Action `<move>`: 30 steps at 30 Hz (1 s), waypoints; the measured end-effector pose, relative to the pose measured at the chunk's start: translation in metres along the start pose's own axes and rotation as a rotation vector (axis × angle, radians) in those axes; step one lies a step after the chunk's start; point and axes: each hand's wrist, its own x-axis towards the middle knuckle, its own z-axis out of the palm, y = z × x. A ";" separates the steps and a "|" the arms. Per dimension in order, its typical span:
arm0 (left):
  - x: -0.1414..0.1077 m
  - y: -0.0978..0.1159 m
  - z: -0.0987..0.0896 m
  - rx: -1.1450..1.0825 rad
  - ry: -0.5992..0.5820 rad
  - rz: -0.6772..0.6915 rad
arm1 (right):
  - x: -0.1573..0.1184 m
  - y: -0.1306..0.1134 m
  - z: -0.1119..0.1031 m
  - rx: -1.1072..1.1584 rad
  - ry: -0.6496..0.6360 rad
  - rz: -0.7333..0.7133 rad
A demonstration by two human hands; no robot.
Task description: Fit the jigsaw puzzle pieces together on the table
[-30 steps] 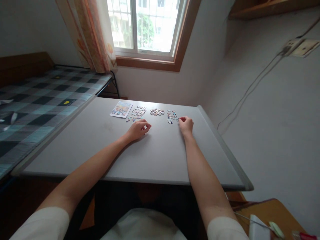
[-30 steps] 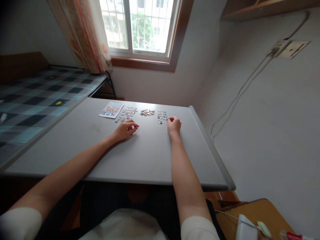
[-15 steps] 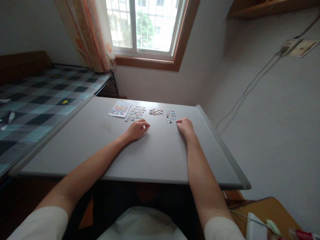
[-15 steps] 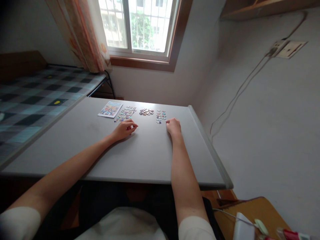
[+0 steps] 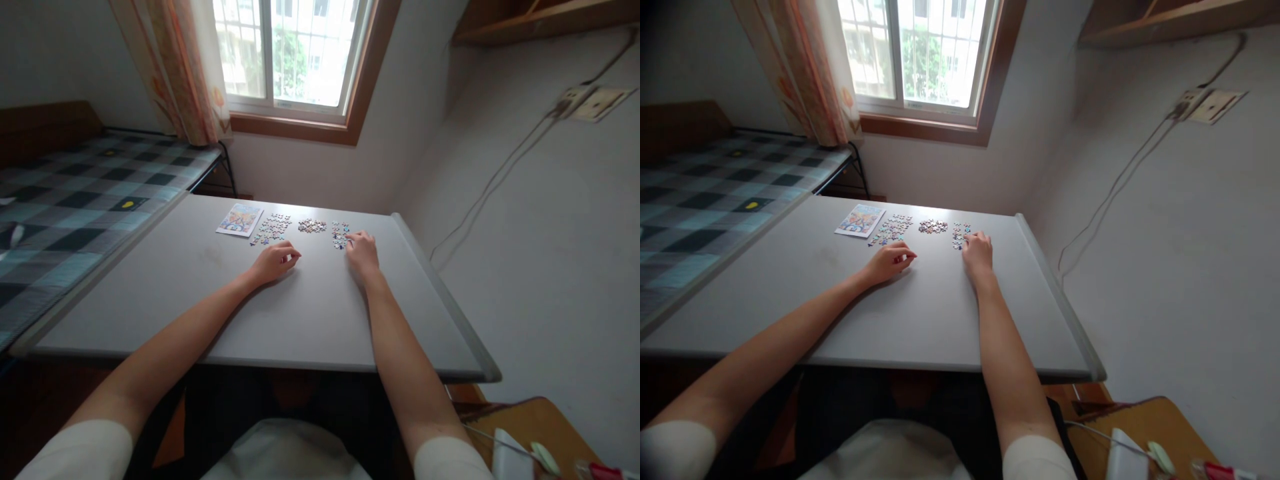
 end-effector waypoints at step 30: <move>0.000 0.007 -0.001 0.037 -0.050 -0.016 | -0.019 -0.073 0.014 -0.154 -0.199 -0.325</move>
